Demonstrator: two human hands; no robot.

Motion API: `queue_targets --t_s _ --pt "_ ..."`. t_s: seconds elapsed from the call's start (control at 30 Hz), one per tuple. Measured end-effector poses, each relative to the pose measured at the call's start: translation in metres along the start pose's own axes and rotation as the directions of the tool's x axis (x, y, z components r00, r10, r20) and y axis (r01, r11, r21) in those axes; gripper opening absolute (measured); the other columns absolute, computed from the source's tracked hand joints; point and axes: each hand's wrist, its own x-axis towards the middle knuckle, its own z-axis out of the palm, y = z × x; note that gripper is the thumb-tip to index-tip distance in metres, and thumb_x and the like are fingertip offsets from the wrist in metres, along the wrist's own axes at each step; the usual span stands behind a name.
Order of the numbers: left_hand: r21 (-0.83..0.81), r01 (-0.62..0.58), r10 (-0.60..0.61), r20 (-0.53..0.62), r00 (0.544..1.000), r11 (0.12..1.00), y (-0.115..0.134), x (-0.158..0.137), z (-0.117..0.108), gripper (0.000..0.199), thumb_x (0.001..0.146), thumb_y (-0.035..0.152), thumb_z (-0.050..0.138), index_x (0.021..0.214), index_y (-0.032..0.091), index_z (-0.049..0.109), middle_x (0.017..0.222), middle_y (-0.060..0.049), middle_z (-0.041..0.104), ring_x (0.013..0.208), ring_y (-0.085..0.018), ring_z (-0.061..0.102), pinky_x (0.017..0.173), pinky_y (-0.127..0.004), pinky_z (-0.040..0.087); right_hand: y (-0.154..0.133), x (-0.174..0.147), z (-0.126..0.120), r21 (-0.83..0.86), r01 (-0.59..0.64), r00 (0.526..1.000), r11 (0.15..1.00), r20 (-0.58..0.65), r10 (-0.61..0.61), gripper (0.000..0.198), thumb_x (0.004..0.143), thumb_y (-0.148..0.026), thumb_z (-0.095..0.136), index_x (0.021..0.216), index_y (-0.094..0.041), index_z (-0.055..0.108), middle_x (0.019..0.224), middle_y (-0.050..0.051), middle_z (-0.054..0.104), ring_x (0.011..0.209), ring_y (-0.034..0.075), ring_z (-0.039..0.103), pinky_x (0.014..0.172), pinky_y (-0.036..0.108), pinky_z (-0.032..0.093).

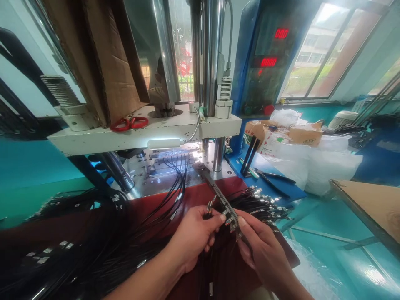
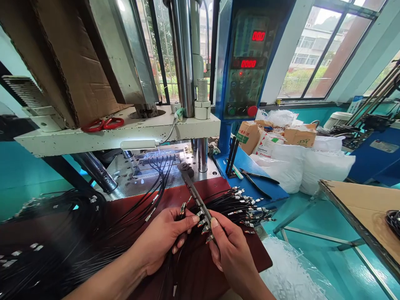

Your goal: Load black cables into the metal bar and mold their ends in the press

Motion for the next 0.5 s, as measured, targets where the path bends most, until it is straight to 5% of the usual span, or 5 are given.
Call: queue_targets --t_s 0.5 --pt "-0.040 0.008 -0.006 0.051 0.999 0.999 -0.0028 0.0034 -0.0057 0.022 0.079 0.035 0.063 0.073 0.015 0.053 0.059 0.005 0.049 0.037 -0.003 0.034 0.031 -0.015 0.025 -0.0033 -0.0011 0.0007 -0.032 0.011 1.000 0.999 0.007 -0.011 0.049 0.079 -0.055 0.066 0.114 -0.022 0.070 0.066 0.003 0.061 0.044 0.011 0.047 0.035 0.020 0.035"
